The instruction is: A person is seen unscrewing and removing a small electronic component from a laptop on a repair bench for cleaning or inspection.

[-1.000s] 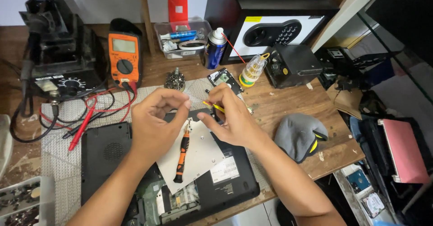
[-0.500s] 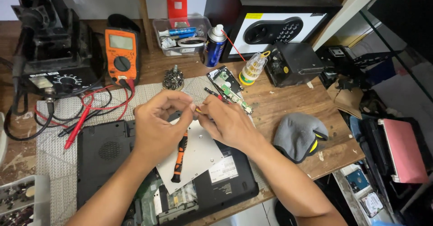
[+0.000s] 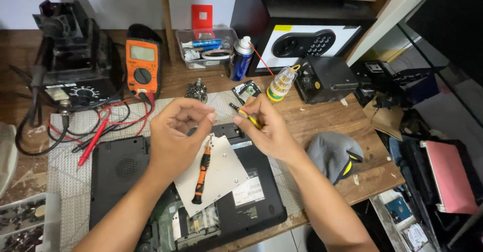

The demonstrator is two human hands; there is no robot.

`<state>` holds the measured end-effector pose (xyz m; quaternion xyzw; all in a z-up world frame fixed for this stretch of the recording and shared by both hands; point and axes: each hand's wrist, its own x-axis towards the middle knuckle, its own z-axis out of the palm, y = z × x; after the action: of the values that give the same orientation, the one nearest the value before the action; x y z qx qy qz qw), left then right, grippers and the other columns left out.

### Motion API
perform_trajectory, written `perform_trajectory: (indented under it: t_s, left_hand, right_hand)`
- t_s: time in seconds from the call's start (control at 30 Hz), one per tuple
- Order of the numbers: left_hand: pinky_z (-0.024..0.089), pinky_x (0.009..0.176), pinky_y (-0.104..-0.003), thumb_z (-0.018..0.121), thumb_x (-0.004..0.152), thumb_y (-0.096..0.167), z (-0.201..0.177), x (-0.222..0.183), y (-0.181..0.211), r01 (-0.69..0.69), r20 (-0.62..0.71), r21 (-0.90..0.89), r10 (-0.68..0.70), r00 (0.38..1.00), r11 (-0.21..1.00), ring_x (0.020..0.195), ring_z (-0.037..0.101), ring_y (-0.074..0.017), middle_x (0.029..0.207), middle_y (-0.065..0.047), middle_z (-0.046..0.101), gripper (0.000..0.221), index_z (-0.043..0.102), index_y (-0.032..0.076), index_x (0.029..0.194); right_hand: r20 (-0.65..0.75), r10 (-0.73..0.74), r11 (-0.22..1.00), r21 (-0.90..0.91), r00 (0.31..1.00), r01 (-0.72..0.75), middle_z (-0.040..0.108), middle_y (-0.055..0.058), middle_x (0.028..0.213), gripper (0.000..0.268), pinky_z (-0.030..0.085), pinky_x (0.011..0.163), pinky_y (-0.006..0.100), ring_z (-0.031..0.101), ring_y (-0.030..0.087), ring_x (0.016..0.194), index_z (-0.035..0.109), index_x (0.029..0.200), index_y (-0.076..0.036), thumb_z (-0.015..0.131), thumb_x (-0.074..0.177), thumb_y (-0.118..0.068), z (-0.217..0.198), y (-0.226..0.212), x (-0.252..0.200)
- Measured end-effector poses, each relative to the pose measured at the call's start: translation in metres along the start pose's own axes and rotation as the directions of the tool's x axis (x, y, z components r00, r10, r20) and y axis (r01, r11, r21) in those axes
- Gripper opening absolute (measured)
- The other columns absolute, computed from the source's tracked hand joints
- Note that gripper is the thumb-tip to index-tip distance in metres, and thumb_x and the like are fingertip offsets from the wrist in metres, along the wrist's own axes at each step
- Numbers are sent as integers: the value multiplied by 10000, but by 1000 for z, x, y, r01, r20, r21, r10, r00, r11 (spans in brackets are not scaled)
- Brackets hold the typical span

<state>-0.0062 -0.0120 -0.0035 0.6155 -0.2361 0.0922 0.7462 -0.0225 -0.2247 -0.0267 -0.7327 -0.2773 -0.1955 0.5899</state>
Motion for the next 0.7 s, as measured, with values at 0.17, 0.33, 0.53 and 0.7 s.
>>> perform_trajectory:
  t_s: [0.17,0.33,0.53,0.7]
  left_hand:
    - [646,800,-332,789,866,-3,3,-4,-4,16,16,38,-17,1000,999,787,765,-172,752,-150,772,171,692,-12,1006]
    - [656,785,-336,770,869,-20,5,-6,-1,52,28,48,-53,998,998,777,765,-180,754,-161,775,187,678,-17,1032]
    - [659,742,-290,779,883,19,9,-6,4,146,-8,49,-146,989,988,747,756,-142,780,-164,787,180,719,0,1052]
    - [672,778,-306,721,923,-17,14,-4,5,246,4,-99,-246,969,964,829,776,-175,869,-186,801,116,759,-31,1031]
  right_hand:
    - [46,4,972,-237,999,7,583,166,870,309,409,431,257,526,151,524,538,1057,28,779,865,11,0,-39,10]
    - [102,-24,957,-284,995,52,637,181,912,135,460,516,318,556,216,595,652,1037,68,534,985,31,-1,-43,13]
    - [48,-53,958,-280,997,65,666,144,844,95,477,512,294,597,193,587,718,972,40,662,919,96,7,-41,13]
    - [-19,-18,973,-231,1000,13,661,131,805,87,486,520,287,589,142,595,733,955,37,687,907,94,8,-34,13]
